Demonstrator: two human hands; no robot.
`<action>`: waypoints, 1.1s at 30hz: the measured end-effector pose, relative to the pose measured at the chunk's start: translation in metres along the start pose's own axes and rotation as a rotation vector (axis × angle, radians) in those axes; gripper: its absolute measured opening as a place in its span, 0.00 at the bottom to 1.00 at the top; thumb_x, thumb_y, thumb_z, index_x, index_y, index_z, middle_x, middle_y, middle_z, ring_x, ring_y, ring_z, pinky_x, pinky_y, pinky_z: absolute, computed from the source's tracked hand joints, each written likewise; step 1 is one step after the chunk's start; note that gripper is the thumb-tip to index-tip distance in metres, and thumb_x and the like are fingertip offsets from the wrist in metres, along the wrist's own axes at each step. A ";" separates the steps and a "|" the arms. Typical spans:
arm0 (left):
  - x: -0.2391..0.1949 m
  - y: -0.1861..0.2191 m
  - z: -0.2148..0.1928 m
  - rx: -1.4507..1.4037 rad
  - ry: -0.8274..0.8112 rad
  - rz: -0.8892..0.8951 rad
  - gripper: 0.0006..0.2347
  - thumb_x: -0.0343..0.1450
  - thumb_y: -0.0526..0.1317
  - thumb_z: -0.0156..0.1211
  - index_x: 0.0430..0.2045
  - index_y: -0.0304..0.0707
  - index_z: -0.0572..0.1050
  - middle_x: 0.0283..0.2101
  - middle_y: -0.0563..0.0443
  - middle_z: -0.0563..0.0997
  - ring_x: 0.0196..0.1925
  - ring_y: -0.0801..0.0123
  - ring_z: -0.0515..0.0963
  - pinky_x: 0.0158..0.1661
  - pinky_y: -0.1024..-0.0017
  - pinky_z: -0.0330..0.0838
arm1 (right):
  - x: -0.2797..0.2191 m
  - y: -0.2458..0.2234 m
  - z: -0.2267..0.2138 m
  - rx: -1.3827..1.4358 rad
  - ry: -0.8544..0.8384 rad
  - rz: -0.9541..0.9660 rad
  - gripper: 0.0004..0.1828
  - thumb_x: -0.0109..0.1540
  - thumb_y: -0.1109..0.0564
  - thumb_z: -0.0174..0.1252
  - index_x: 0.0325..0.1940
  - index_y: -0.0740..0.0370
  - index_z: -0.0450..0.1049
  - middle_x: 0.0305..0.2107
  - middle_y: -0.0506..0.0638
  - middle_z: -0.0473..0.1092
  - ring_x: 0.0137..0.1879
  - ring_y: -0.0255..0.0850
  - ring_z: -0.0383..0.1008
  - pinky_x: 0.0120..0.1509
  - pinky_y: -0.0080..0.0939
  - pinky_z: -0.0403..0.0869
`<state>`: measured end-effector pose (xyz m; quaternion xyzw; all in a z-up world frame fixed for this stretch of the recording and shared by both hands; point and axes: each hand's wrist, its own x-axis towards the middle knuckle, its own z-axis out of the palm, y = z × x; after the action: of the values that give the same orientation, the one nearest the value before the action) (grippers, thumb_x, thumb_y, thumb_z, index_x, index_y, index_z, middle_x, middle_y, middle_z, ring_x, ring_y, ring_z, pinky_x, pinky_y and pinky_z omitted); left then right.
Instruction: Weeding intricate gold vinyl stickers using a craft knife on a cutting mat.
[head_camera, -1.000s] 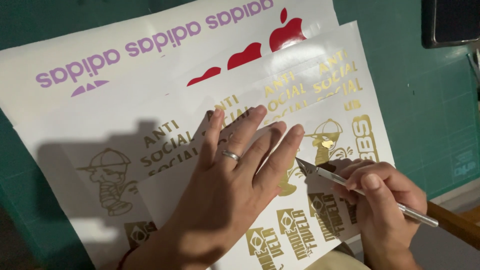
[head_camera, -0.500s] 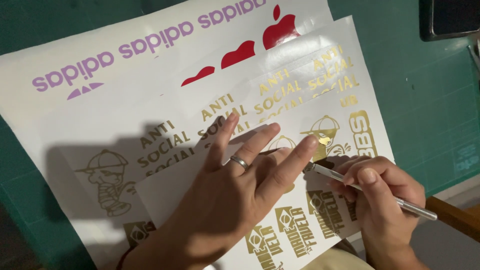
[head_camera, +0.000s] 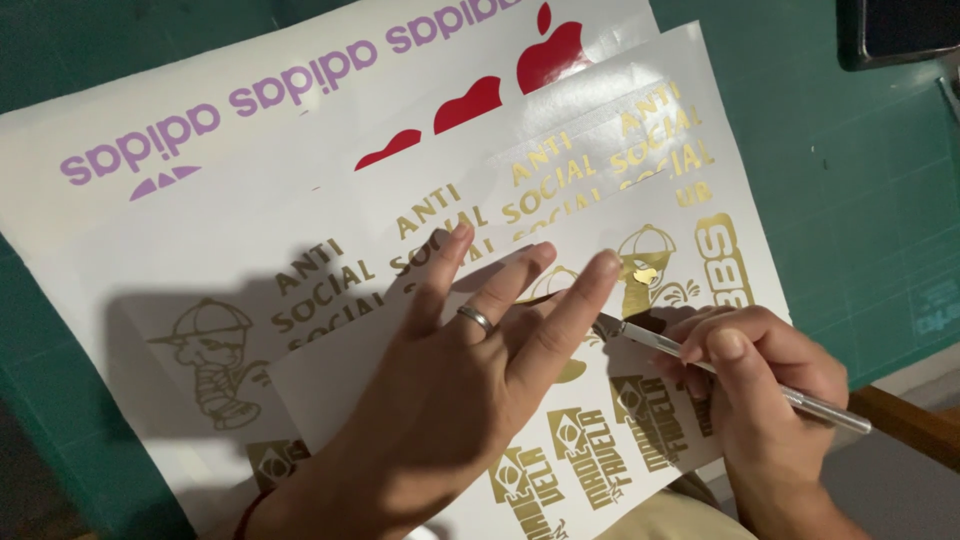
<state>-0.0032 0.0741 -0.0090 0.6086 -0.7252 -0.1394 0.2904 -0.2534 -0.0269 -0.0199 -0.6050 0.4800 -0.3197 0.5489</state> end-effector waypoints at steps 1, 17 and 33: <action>0.001 0.001 -0.002 0.000 -0.001 0.001 0.29 0.81 0.28 0.59 0.78 0.35 0.53 0.48 0.47 0.90 0.75 0.45 0.79 0.77 0.33 0.55 | 0.001 0.000 0.000 0.001 0.002 0.000 0.16 0.72 0.53 0.58 0.32 0.64 0.74 0.28 0.52 0.73 0.38 0.42 0.77 0.37 0.38 0.82; 0.003 0.000 0.000 -0.150 -0.083 -0.083 0.35 0.75 0.29 0.61 0.78 0.32 0.47 0.56 0.35 0.87 0.76 0.34 0.74 0.79 0.35 0.44 | 0.004 -0.001 0.001 -0.107 -0.041 -0.049 0.16 0.71 0.54 0.57 0.32 0.66 0.75 0.28 0.58 0.77 0.34 0.47 0.83 0.47 0.45 0.82; 0.016 -0.003 -0.019 -0.298 -0.036 -0.207 0.32 0.74 0.31 0.62 0.73 0.25 0.55 0.52 0.55 0.91 0.62 0.66 0.81 0.79 0.44 0.48 | 0.004 0.002 -0.005 -0.165 -0.174 -0.213 0.14 0.70 0.52 0.55 0.35 0.63 0.76 0.30 0.54 0.79 0.41 0.46 0.83 0.58 0.50 0.86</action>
<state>0.0088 0.0611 0.0083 0.6276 -0.6351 -0.2854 0.3482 -0.2571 -0.0319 -0.0210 -0.7208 0.3885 -0.2821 0.4999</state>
